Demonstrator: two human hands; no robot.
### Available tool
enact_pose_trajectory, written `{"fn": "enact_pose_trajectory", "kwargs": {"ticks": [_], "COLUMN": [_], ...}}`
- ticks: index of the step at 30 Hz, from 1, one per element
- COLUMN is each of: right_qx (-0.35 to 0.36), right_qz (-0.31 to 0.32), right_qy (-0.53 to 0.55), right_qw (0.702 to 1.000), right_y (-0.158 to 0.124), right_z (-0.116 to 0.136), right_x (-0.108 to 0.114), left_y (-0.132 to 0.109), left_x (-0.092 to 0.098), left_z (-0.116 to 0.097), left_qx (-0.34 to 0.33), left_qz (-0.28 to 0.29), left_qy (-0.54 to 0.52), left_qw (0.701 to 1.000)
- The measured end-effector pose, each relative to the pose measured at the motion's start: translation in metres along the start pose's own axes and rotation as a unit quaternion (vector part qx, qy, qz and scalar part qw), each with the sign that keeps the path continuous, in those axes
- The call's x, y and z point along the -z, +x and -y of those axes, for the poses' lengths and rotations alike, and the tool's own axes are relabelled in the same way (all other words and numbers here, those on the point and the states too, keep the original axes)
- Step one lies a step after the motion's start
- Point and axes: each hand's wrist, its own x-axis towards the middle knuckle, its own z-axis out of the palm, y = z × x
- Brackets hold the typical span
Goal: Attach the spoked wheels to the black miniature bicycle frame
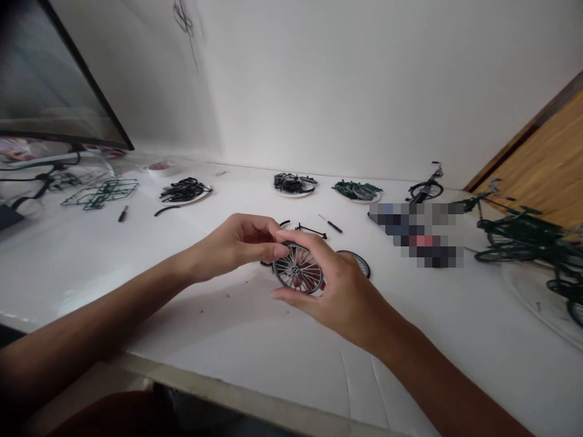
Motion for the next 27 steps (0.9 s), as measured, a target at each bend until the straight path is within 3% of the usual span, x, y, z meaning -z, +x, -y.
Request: {"fn": "enact_pose_trajectory", "kwargs": {"ticks": [4, 11, 16, 27], "right_qx": [-0.026, -0.067, -0.044, 0.027], "right_qz": [0.035, 0.007, -0.051, -0.008], "right_qy": [0.008, 0.057, 0.013, -0.098], "right_qw": [0.999, 0.996, 0.998, 0.995], "right_y": [-0.002, -0.0014, 0.001, 0.0071], "right_z": [-0.0007, 0.0, -0.0001, 0.0014], "right_x": [-0.0061, -0.0083, -0.0047, -0.0017], "left_y": [0.0004, -0.0021, -0.002, -0.0013], "left_x": [0.0015, 0.0003, -0.0005, 0.0032], "left_z": [-0.0004, -0.0028, -0.0021, 0.0063], "left_qx": [-0.007, 0.001, 0.005, 0.007], "left_qz": [-0.003, 0.021, 0.052, 0.055], "left_qy": [0.01, 0.009, 0.017, 0.066], "left_qw": [1.0, 1.0, 0.998, 0.996]}}
